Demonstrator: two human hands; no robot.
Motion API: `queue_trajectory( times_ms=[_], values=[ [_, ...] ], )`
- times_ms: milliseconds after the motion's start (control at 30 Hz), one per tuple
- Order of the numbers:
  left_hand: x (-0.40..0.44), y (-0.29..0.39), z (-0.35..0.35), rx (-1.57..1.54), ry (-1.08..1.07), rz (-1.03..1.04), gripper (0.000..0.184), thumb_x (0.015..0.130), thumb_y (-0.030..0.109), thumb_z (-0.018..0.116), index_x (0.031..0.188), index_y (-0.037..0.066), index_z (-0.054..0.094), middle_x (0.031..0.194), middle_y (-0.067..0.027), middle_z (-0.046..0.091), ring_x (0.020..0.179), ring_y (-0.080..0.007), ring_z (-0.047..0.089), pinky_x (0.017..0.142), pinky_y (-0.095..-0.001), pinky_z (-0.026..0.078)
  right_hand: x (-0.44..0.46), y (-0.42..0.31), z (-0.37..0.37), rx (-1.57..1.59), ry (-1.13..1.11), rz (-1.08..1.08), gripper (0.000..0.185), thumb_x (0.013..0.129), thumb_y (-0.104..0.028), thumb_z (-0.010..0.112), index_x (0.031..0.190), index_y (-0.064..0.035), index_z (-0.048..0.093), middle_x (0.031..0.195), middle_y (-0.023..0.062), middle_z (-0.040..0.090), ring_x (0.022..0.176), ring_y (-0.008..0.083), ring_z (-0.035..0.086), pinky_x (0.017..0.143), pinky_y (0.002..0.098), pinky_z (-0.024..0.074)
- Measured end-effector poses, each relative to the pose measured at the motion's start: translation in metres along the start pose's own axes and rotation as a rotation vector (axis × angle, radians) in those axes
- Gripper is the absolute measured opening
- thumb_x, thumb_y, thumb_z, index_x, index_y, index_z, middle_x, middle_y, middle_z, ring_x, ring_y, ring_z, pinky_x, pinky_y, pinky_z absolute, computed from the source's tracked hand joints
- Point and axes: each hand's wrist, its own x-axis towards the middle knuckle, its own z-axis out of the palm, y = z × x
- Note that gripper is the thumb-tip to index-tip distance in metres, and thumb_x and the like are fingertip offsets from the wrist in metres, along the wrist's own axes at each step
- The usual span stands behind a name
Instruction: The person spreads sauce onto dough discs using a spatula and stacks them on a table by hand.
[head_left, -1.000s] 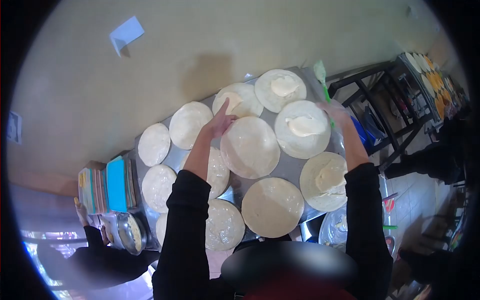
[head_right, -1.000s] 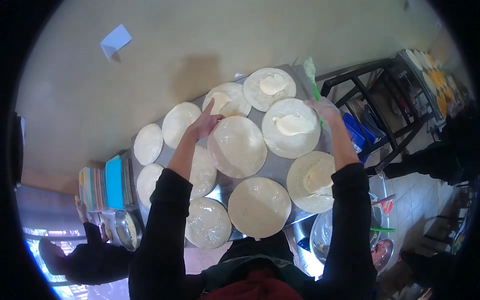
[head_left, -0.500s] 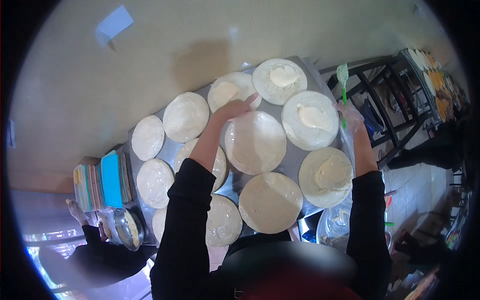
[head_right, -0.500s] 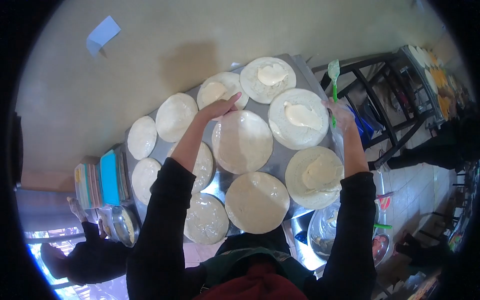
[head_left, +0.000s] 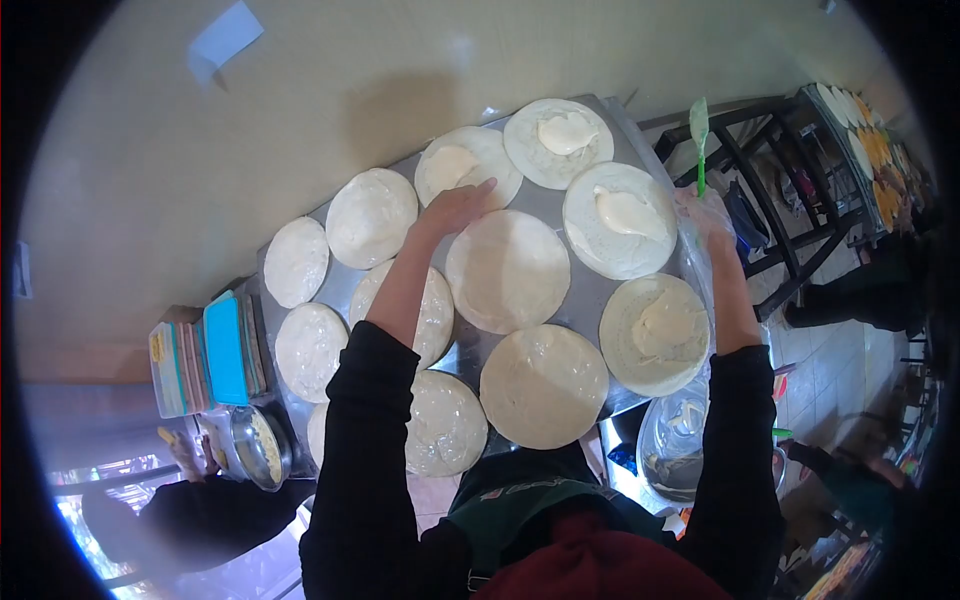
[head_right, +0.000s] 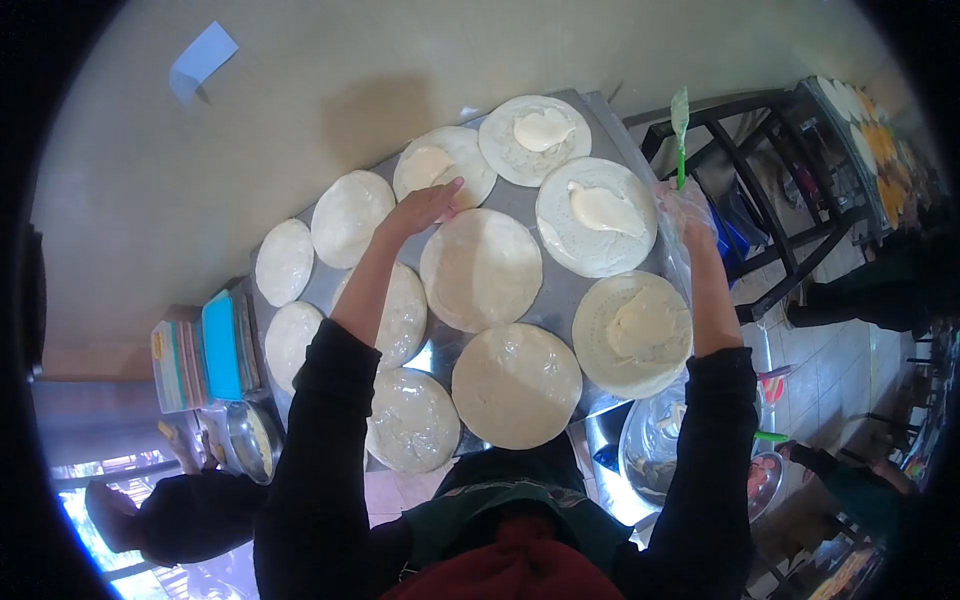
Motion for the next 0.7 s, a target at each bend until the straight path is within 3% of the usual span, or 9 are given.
queue_trajectory(
  times_ms=[100,167,233,300,333,367,433,533,700],
  values=[
    [0.006,-0.023,0.003,-0.171,0.045,0.007,0.080,0.090,0.073,0.041,0.114,0.001,0.065,0.092,-0.0131,0.071,0.098,-0.0238,0.064,0.090,-0.0354,0.048,-0.021,-0.015,-0.014,-0.221,0.046,-0.060,0.024,0.089,-0.024,0.069,0.090,-0.0021,0.060,0.093,0.0077,0.065,0.086,0.0178,0.062,0.082,0.0296,0.0502],
    [0.028,-0.069,0.007,-0.302,0.214,-0.041,0.073,0.091,0.068,0.046,0.116,0.001,0.063,0.094,-0.0137,0.068,0.097,-0.0238,0.062,0.085,-0.0357,0.050,-0.036,-0.025,-0.021,-0.166,0.080,-0.049,0.019,0.090,-0.020,0.068,0.087,-0.0066,0.055,0.087,0.0013,0.065,0.073,0.0112,0.057,0.064,0.0262,0.0462],
    [0.032,-0.084,-0.002,-0.430,0.379,-0.081,0.067,0.092,0.062,0.052,0.118,0.001,0.060,0.095,-0.0144,0.065,0.095,-0.0237,0.060,0.079,-0.0360,0.051,-0.067,-0.046,-0.035,-0.119,0.064,-0.052,0.020,0.091,-0.018,0.067,0.085,-0.0065,0.053,0.086,0.0025,0.065,0.072,0.0113,0.057,0.063,0.0266,0.0465],
    [0.015,-0.083,-0.005,-1.225,0.324,-0.347,0.060,0.095,0.051,0.055,0.130,0.002,0.051,0.108,-0.0171,0.057,0.095,-0.0258,0.057,0.070,-0.0346,0.051,-0.091,-0.049,-0.048,-0.072,0.053,-0.065,0.021,0.092,-0.016,0.066,0.082,-0.0065,0.051,0.085,0.0038,0.065,0.071,0.0113,0.057,0.061,0.0270,0.0468],
    [0.013,-0.082,-0.009,-1.225,0.325,-0.329,0.060,0.095,0.051,0.055,0.130,0.002,0.051,0.108,-0.0171,0.057,0.095,-0.0258,0.057,0.070,-0.0346,0.051,-0.099,-0.044,-0.060,-0.070,0.044,-0.115,0.019,0.092,-0.020,0.065,0.094,-0.0025,0.057,0.093,0.0073,0.066,0.078,0.0139,0.061,0.068,0.0286,0.0499],
    [0.015,-0.084,-0.011,-1.337,0.298,-0.364,0.061,0.097,0.050,0.051,0.136,0.004,0.043,0.116,-0.0178,0.053,0.099,-0.0292,0.056,0.075,-0.0384,0.050,-0.108,-0.042,-0.067,-0.068,0.035,-0.167,0.028,0.093,-0.024,0.065,0.106,0.0015,0.064,0.101,0.0108,0.068,0.085,0.0165,0.064,0.074,0.0301,0.0531],
    [0.022,-0.089,-0.009,-1.452,0.266,-0.383,0.063,0.099,0.050,0.048,0.143,0.007,0.035,0.124,-0.0185,0.048,0.104,-0.0326,0.054,0.081,-0.0423,0.050,-0.138,-0.062,-0.073,-0.101,0.050,-0.124,0.026,0.093,-0.023,0.064,0.102,0.0008,0.064,0.097,0.0097,0.067,0.080,0.0155,0.064,0.071,0.0292,0.0526],
    [0.004,-0.061,-0.004,-1.730,0.143,-0.482,0.075,0.096,0.060,0.042,0.149,0.010,0.024,0.139,-0.0200,0.034,0.125,-0.0388,0.038,0.106,-0.0563,0.031,-0.178,-0.076,-0.078,-0.093,0.075,-0.046,0.014,0.093,-0.016,0.063,0.091,-0.0046,0.056,0.088,0.0077,0.065,0.071,0.0130,0.062,0.065,0.0280,0.0512],
    [0.017,-0.065,0.006,-2.031,0.338,-0.626,0.074,0.094,0.058,0.046,0.145,0.008,0.031,0.144,-0.0190,0.031,0.127,-0.0355,0.037,0.102,-0.0571,0.035,-0.222,-0.041,-0.094,0.073,0.088,-0.023,0.014,0.092,-0.010,0.063,0.089,-0.0098,0.049,0.082,0.0043,0.061,0.071,0.0104,0.059,0.064,0.0280,0.0490]
  ],
)
